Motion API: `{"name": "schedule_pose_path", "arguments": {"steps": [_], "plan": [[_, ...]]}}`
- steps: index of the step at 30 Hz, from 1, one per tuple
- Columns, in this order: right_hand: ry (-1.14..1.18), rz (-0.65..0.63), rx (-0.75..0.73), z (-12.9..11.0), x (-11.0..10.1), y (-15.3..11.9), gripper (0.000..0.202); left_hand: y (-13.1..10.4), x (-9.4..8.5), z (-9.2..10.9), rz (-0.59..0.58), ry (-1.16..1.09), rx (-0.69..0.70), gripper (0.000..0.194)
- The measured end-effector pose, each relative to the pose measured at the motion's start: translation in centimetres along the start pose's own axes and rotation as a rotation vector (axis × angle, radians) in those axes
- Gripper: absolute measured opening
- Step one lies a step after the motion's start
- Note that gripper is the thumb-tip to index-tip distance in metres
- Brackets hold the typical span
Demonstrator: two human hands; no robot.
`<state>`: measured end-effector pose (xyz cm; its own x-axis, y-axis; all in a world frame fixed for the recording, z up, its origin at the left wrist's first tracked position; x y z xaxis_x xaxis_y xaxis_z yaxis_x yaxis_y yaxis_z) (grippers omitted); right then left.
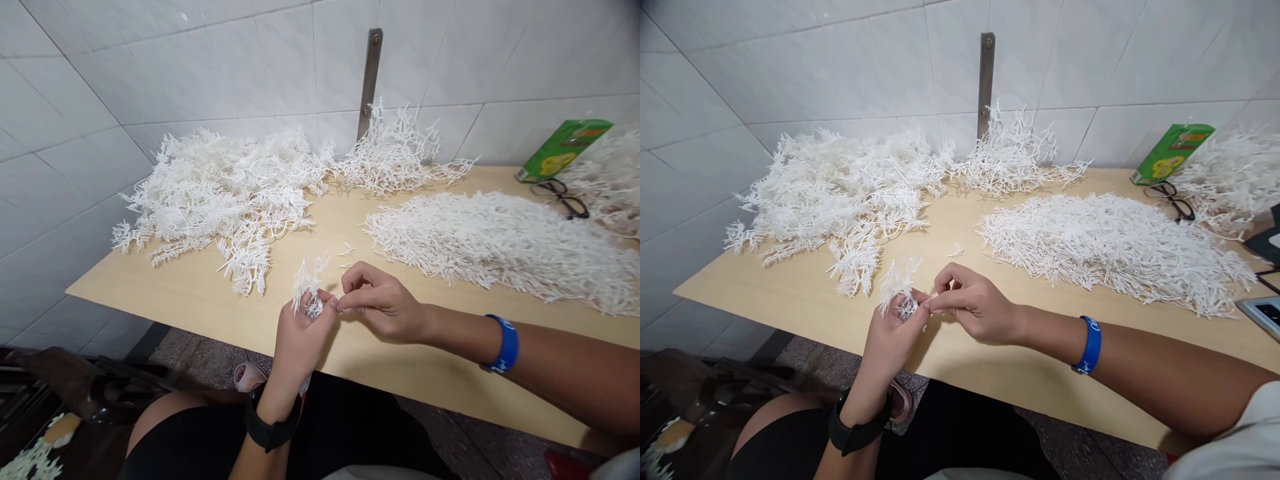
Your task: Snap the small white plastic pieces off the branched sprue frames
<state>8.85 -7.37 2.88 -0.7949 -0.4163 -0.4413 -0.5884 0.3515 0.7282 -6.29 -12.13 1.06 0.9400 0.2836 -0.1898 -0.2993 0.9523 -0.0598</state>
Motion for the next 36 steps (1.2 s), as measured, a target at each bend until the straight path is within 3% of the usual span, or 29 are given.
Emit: {"name": "schedule_pose_path", "arguments": {"steps": [3, 6, 12, 19, 26, 32, 36], "plan": [[-0.043, -0.121, -0.133, -1.8, 0.8, -0.1, 0.022, 0.3, -0.9, -0.2, 0.164, 0.045, -0.054, 0.015], [-0.072, -0.206, -0.236, -2.4, 1.2, -0.3, 0.019, 0.4, -1.1, -0.1, 0.155, 0.061, -0.053, 0.017], [-0.225, 0.097, 0.152, 2.0, -0.8, -0.5, 0.030, 0.1, -1.0, -0.8, 0.139, -0.043, 0.013, 0.029], [-0.256, 0.132, 0.343, 3.5, -1.0, -0.7, 0.037, 0.6, -0.9, -1.7, 0.111, -0.204, 0.052, 0.033], [-0.333, 0.119, 0.374, 4.5, -1.3, -1.0, 0.048, 0.2, -0.9, -1.4, 0.080, -0.181, 0.021, 0.034], [-0.324, 0.193, 0.280, 2.7, -1.3, -0.4, 0.033, 0.2, -0.8, -1.3, 0.055, -0.149, 0.034, 0.035], [-0.246, 0.070, 0.198, 1.2, -0.3, -0.3, 0.021, 0.1, -0.8, -0.8, 0.042, -0.117, 0.051, 0.034]]}}
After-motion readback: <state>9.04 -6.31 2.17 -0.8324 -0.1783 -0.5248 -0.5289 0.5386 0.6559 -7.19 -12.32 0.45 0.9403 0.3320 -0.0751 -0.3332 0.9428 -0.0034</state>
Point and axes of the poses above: each hand's wrist, its own y-axis towards the middle knuckle, its own x-axis out of the palm, z = x × y, the point moved 4 cm from there along y, towards the middle knuckle, and after that the axes turned 3 degrees about -x, right-handed, at the moved point
